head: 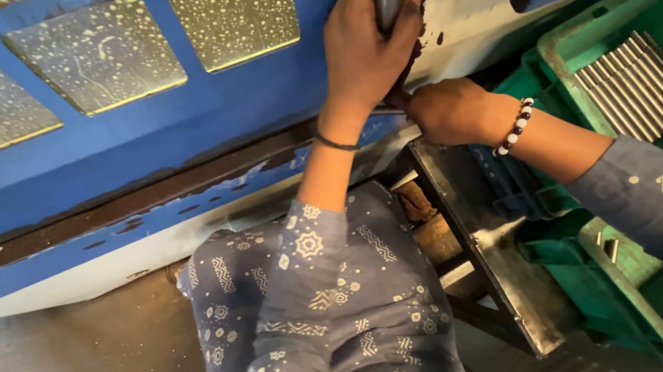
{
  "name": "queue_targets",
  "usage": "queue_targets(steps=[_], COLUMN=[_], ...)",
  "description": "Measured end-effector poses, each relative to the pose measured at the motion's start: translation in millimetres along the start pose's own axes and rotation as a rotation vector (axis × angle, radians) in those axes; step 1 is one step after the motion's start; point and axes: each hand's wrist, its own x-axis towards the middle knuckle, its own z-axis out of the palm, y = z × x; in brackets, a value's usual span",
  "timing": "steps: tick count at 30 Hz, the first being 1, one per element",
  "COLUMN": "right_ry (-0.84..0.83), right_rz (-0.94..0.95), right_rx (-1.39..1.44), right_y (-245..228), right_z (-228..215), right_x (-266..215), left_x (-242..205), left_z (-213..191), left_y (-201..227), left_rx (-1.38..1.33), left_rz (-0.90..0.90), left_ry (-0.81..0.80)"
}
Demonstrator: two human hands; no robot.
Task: The person operates a metal cutting machine by inserting cylindrical metal rods into the machine, activating the cut, and removing the cut pieces. The person places the cut pieces into a green bin and repeats the process with additional rods.
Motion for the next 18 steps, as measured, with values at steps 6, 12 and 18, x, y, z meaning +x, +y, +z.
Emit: queue_targets(steps=[6, 12, 18], right_ry=[0.024, 0.012, -0.008], right_rz=[-0.039, 0.001, -0.103], right_rx=[0.063, 0.018, -0.013], right_y=[0.6, -3.5, 10.8], right_z=[-10.7, -4.8, 14.5], right_x=[-0.9, 2.2, 17.0], left_x=[4.1, 2.6, 4.5], left_z=[-7.4, -9.6, -10.5], left_y=[-7.1, -4.4, -8.5], left_rx=[-0.1, -0.088, -0.04], left_rz=[0.078, 0.039, 0.068], left_ry=[-0.083, -0.099, -0.103])
